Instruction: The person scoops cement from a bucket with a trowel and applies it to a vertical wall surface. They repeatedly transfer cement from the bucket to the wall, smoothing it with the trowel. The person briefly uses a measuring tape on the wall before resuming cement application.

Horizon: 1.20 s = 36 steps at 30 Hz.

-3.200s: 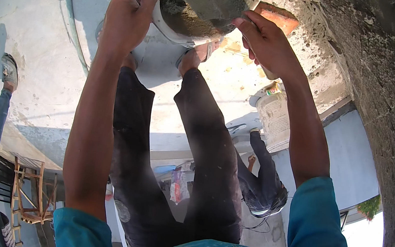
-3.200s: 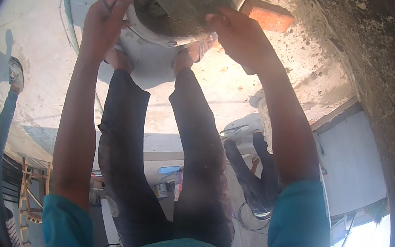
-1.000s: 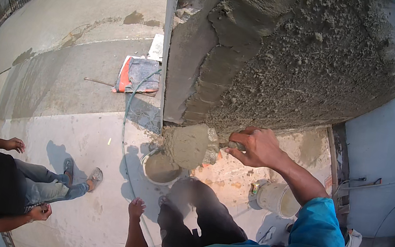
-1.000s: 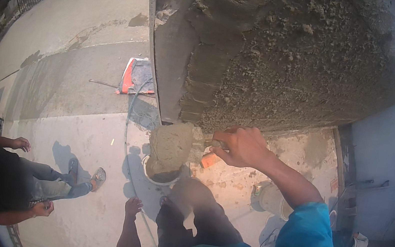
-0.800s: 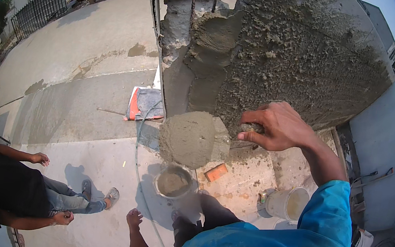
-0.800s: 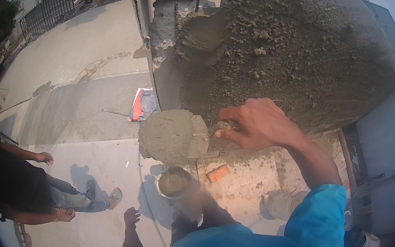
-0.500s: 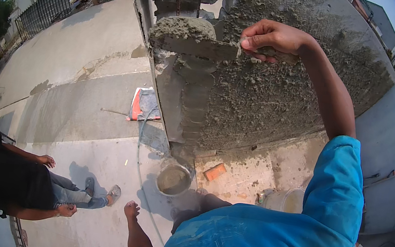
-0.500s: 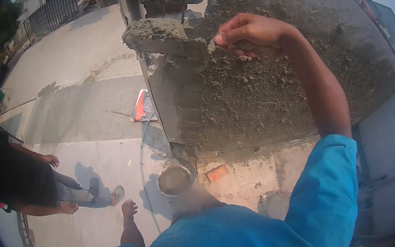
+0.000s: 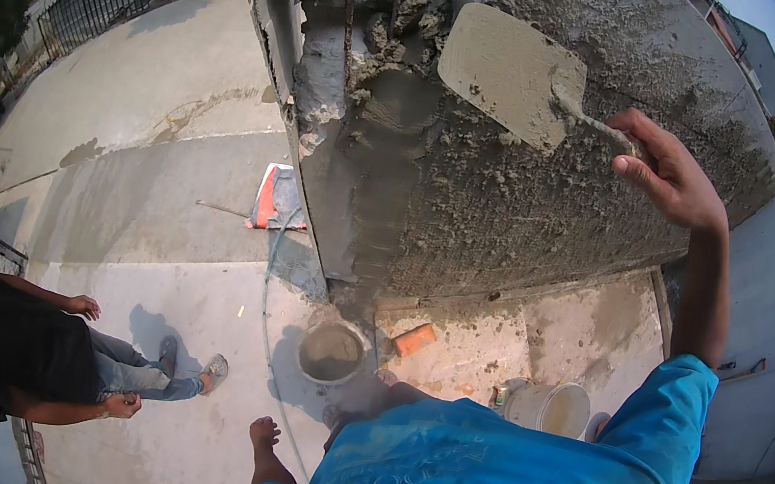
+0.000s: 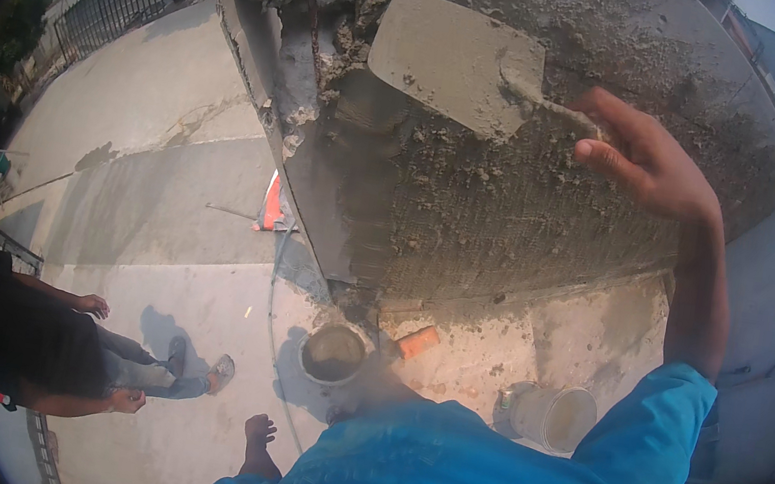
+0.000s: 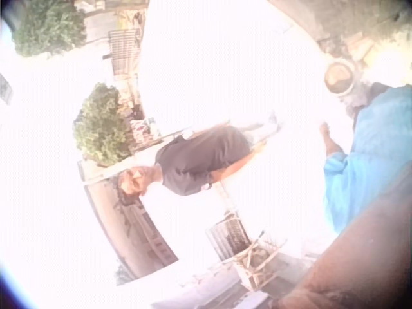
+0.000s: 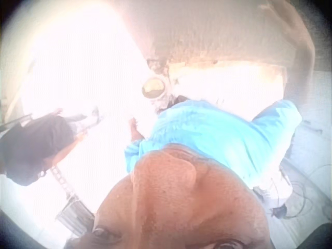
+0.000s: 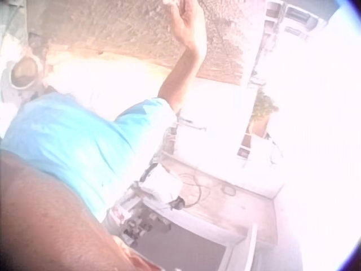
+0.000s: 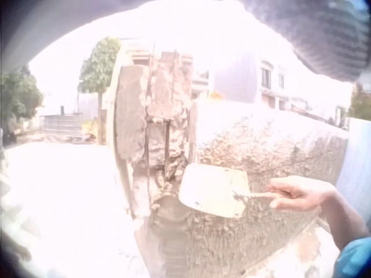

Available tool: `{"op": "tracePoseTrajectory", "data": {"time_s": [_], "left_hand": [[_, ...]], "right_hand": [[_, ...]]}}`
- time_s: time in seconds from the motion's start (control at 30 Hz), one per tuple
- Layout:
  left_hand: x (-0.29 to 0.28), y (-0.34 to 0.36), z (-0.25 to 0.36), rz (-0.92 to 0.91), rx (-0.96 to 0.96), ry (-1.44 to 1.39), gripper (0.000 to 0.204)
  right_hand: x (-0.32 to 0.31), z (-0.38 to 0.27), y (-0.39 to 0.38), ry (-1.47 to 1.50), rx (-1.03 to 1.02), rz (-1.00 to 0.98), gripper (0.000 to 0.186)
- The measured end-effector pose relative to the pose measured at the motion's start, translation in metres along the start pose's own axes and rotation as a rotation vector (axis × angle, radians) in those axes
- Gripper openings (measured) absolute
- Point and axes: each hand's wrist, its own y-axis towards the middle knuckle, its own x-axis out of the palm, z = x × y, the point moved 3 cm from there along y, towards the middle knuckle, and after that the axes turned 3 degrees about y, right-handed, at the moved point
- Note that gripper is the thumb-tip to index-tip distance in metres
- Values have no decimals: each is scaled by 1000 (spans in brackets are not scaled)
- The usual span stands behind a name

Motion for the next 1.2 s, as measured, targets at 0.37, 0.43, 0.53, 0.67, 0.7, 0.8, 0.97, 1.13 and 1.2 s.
{"op": "tracePoseTrajectory", "data": {"time_s": [0.37, 0.43, 0.53, 0.67, 0.7, 0.8, 0.97, 1.13, 1.2], "left_hand": [[104, 52, -21, -135, 222, -141, 34], [129, 60, -22, -198, 191, -121, 39], [146, 103, -34, -161, 108, -247, 45], [188, 190, -55, -90, -100, -260, 66], [200, 219, -64, -72, -118, -278, 72], [250, 299, -103, 69, -259, -204, 63], [288, 365, -163, -30, -319, -507, 61], [314, 332, -119, 26, -48, -632, 61], [313, 306, -81, 113, 94, -542, 69]], "right_hand": [[555, 28, 28, -56, -61, -618, 38], [664, 46, 13, -120, 80, -820, 36], [797, 60, 20, -199, 137, -999, 34], [982, 97, 96, -551, 83, -1065, 25], [1026, 95, 117, -567, 161, -1040, 22], [1139, 90, 97, -809, -173, -997, 25], [1111, 112, 28, -562, -329, -1073, 37], [1005, 157, 49, -476, -166, -798, 33], [976, 166, 53, -487, -64, -746, 32]]}}
